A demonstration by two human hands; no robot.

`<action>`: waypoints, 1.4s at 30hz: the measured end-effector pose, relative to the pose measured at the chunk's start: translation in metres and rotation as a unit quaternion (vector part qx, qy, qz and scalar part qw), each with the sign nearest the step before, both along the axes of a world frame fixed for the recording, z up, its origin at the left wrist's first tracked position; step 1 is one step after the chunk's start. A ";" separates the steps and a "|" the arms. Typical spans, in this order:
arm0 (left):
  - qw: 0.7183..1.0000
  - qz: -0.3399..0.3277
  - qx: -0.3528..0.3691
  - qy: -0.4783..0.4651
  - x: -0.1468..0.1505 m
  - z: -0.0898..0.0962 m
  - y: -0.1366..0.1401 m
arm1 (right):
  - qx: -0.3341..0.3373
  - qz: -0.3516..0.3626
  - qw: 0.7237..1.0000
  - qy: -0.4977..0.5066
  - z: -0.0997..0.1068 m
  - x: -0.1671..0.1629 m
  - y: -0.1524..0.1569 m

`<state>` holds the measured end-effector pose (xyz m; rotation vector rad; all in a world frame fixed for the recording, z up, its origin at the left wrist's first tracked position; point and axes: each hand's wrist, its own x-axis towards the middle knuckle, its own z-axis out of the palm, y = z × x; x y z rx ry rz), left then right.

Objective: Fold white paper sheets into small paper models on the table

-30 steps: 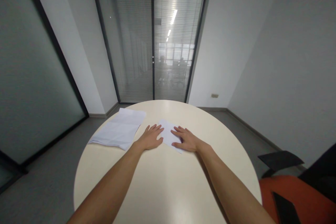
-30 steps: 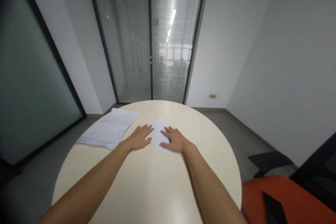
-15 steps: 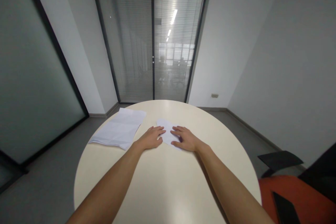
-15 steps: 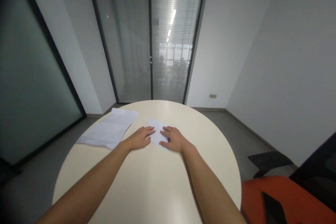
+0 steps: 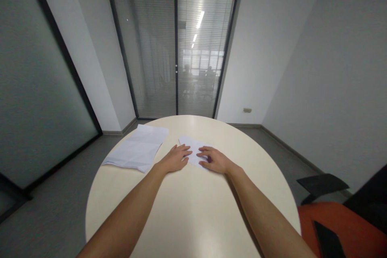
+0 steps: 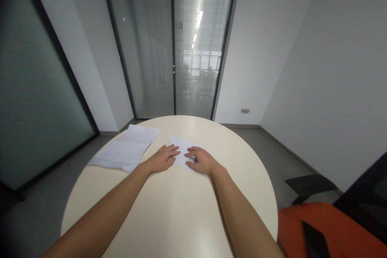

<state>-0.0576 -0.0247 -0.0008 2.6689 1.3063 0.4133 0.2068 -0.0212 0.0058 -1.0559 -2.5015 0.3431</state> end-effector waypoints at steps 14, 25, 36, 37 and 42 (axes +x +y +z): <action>0.999 -0.020 -0.002 -0.050 -0.001 0.003 -0.002 | -0.029 -0.009 0.998 0.049 0.004 -0.002 -0.001; 0.998 -0.019 -0.011 -0.056 0.000 0.007 -0.002 | -0.019 -0.019 0.998 0.059 0.005 0.004 0.003; 0.996 -0.024 -0.001 -0.088 0.000 0.004 0.000 | 0.000 0.000 0.998 0.058 0.004 0.007 0.004; 0.995 -0.025 0.001 -0.092 0.000 0.003 0.000 | 0.000 -0.002 0.998 0.056 0.004 0.006 0.004; 0.994 -0.029 0.015 -0.101 -0.001 0.002 0.000 | -0.015 -0.004 0.998 0.059 0.007 0.002 -0.001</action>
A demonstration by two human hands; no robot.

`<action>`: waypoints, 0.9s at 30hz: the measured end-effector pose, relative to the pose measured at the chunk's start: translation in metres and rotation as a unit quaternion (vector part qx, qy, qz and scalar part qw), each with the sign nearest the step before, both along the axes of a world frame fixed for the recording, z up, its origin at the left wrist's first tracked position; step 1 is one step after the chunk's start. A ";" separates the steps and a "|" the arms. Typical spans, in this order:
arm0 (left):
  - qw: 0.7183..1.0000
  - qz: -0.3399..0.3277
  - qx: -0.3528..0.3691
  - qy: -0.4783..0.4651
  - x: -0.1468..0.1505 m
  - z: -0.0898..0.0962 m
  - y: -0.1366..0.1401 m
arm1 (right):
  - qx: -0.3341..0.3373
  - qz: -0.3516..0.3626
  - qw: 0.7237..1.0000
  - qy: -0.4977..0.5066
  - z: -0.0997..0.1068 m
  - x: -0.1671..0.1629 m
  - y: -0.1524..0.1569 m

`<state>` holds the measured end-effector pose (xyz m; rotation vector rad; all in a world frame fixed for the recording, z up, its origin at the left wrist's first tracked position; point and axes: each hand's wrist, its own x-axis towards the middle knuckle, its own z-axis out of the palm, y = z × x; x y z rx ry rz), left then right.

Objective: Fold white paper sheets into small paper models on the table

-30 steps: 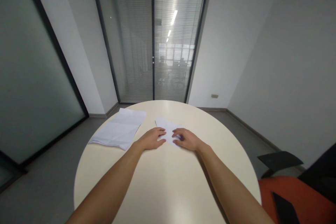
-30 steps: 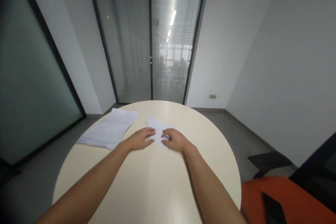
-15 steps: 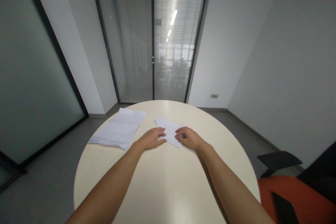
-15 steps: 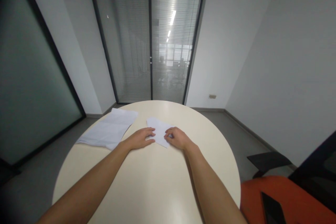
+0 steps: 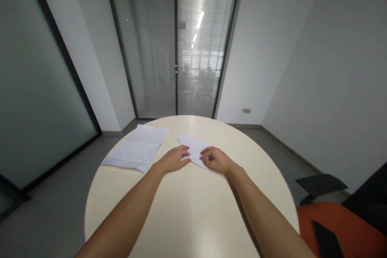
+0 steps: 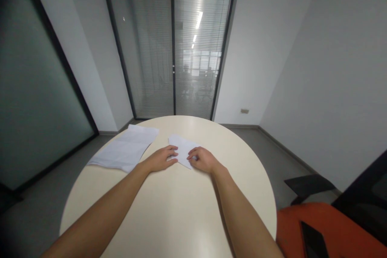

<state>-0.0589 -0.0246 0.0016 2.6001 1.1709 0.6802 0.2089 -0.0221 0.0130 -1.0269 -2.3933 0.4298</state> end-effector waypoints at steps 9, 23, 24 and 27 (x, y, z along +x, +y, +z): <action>1.000 0.000 -0.006 -0.007 0.001 0.002 -0.002 | -0.042 -0.001 0.999 0.006 0.011 -0.005 -0.008; 0.999 -0.014 -0.048 -0.004 0.002 0.004 0.000 | -0.041 0.023 0.999 0.006 0.005 0.000 -0.002; 0.999 -0.013 -0.052 -0.003 0.002 0.004 0.000 | -0.041 0.023 0.999 0.004 0.005 -0.001 -0.002; 0.998 -0.008 -0.059 -0.010 0.002 0.004 0.001 | -0.039 0.014 0.999 0.000 0.006 -0.003 -0.003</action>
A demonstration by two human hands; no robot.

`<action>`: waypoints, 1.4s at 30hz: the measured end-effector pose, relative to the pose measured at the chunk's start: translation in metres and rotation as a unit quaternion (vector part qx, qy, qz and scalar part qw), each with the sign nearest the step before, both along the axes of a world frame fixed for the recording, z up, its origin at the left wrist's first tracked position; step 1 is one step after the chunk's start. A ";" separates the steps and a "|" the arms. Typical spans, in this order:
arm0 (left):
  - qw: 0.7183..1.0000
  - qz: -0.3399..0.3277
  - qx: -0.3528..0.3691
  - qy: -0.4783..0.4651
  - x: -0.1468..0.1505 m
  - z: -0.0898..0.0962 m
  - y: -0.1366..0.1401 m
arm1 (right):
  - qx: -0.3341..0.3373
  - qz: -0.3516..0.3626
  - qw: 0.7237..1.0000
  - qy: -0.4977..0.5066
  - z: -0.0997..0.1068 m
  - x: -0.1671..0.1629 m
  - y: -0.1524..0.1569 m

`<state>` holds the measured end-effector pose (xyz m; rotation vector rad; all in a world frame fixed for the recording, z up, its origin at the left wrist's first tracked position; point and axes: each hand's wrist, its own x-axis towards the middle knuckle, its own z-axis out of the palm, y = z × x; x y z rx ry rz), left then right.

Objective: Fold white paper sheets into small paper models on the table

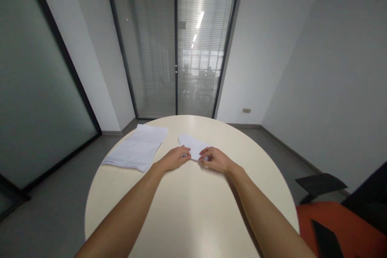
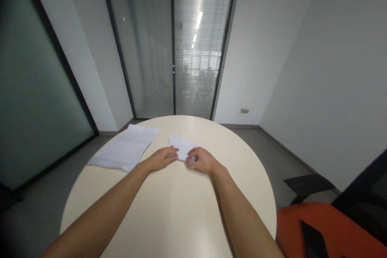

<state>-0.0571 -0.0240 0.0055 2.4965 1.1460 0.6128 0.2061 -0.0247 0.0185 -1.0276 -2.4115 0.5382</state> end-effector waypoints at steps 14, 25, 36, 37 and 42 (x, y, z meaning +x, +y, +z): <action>0.999 0.031 -0.006 -0.032 0.005 0.001 -0.002 | -0.027 -0.044 0.999 -0.010 0.013 0.000 -0.011; 0.999 0.034 -0.007 -0.038 0.005 0.000 -0.001 | 0.005 -0.083 0.997 -0.001 0.003 -0.002 -0.002; 0.999 0.021 0.014 -0.037 0.008 0.007 -0.006 | 0.010 -0.107 0.994 0.015 0.002 -0.003 -0.001; 0.999 0.021 0.014 -0.038 0.008 0.007 -0.006 | 0.010 -0.107 0.994 0.014 0.002 -0.003 -0.001; 0.999 0.032 0.008 -0.038 0.007 0.006 -0.005 | 0.002 -0.100 0.995 0.016 0.002 -0.001 -0.002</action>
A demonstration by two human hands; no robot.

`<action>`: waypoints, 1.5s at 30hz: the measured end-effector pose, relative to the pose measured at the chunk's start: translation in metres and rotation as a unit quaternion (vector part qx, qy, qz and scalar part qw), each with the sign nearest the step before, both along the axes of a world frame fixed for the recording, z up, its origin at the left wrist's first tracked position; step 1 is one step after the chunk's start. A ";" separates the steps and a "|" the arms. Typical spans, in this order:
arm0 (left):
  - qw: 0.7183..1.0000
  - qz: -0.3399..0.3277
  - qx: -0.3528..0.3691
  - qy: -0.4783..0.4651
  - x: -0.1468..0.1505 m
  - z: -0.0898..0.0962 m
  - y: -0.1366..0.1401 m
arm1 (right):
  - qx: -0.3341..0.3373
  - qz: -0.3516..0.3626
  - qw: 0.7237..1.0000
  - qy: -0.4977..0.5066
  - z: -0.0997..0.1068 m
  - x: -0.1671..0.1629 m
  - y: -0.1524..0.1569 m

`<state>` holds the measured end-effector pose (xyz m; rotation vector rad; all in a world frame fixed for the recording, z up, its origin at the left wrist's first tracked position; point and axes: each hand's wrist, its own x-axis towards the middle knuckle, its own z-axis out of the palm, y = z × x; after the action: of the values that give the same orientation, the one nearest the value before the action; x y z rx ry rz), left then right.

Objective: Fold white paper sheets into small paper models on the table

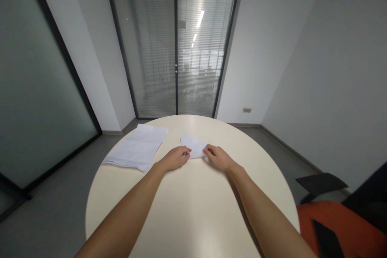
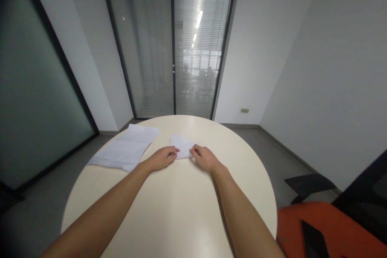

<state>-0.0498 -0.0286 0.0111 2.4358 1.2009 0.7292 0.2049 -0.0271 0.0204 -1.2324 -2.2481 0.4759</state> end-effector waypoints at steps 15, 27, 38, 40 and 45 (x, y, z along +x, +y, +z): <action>1.000 0.022 0.005 0.004 -0.001 -0.007 0.004 | 0.017 -0.028 0.999 -0.016 -0.006 0.000 0.007; 0.999 0.037 0.018 0.014 -0.002 -0.010 0.006 | 0.031 -0.013 0.999 -0.013 -0.010 0.002 0.006; 0.999 0.041 0.009 0.009 -0.003 -0.011 0.006 | 0.030 -0.004 0.999 -0.021 -0.010 0.002 0.009; 0.999 0.038 0.007 0.006 -0.004 -0.012 0.007 | 0.032 -0.001 0.999 -0.020 -0.011 0.002 0.010; 1.000 0.013 0.020 0.011 -0.004 -0.013 0.008 | 0.041 -0.006 0.999 -0.026 -0.014 0.002 0.010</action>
<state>-0.0542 -0.0210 -0.0022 2.4717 1.2390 0.7415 0.2068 -0.0168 0.0067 -1.2290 -2.2784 0.3472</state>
